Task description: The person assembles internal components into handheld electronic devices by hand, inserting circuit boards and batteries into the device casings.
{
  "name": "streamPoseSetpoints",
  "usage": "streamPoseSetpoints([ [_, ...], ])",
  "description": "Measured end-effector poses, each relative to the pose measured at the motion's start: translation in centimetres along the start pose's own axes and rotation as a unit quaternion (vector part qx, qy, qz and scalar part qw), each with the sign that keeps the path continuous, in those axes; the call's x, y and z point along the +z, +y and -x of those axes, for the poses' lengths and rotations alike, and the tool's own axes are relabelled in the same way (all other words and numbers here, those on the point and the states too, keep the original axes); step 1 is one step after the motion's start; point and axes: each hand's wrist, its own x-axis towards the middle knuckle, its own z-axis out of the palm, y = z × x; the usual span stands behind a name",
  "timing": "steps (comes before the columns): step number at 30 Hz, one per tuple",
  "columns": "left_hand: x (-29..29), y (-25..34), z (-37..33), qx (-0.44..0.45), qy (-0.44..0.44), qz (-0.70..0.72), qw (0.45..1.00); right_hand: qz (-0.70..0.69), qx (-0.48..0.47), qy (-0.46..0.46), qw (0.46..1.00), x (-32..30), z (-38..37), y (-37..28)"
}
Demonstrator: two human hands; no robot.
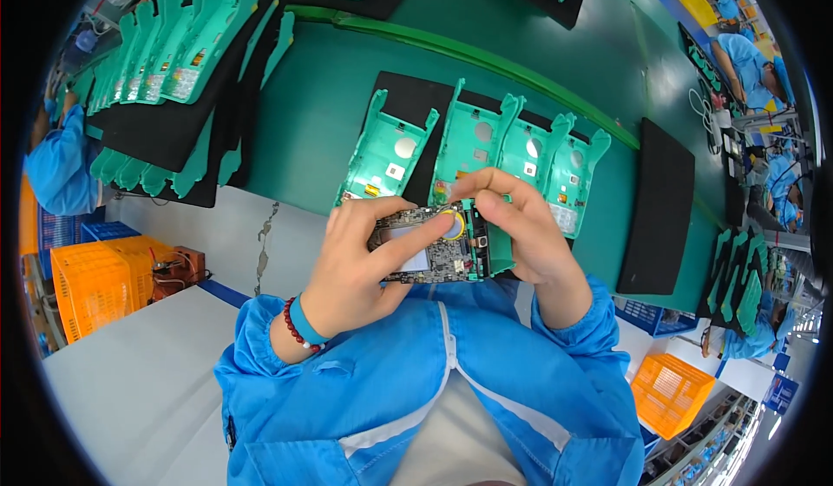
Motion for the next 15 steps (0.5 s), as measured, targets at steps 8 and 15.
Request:
streamPoseSetpoints([
  [8,0.8,0.7,0.7,0.009,0.001,-0.029,1.000,0.128,-0.151,-0.006,0.980,-0.7,0.7,1.2],
  [15,0.7,0.9,0.7,0.026,-0.005,-0.005,1.000,0.123,-0.162,-0.049,0.978,-0.2,1.2,1.1],
])
